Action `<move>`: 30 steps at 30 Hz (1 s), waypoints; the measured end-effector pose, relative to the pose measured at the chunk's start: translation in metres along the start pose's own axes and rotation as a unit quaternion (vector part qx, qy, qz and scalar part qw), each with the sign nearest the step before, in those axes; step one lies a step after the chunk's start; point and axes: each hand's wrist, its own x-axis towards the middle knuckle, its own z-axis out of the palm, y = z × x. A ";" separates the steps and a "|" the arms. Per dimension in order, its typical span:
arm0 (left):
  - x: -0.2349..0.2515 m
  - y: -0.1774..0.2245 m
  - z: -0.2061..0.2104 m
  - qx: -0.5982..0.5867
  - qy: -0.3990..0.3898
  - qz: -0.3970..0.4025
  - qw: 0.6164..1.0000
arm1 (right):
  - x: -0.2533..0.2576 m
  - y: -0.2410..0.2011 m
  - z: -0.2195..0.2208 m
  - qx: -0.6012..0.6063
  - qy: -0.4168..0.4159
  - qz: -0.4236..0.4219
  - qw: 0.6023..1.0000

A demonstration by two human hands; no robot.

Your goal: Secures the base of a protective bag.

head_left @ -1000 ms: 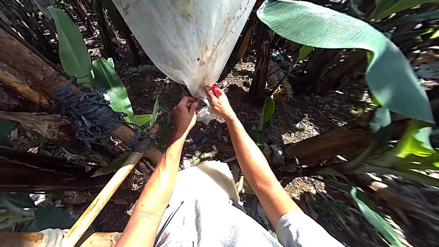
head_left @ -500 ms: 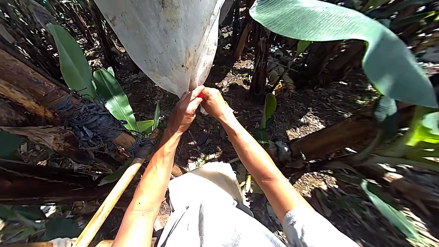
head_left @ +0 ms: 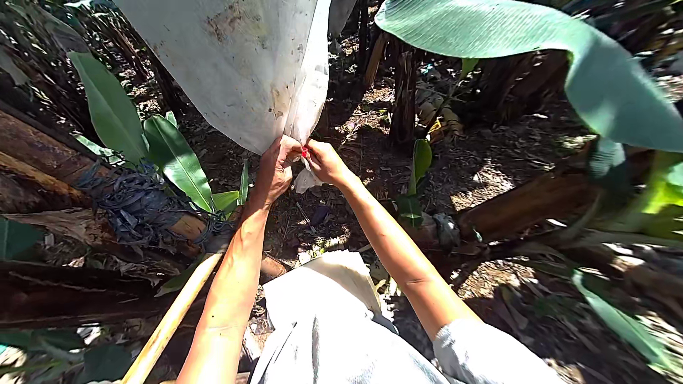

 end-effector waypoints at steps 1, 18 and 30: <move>-0.003 0.001 -0.007 -0.014 0.020 -0.022 0.999 | -0.005 0.007 0.000 0.003 0.020 0.019 1.000; -0.054 -0.008 -0.003 -0.153 -0.077 -0.232 0.958 | -0.022 0.044 0.034 0.011 0.025 0.103 0.994; -0.004 -0.086 0.112 -0.074 -0.020 -0.193 0.978 | -0.042 0.116 0.063 0.030 -0.005 0.194 0.981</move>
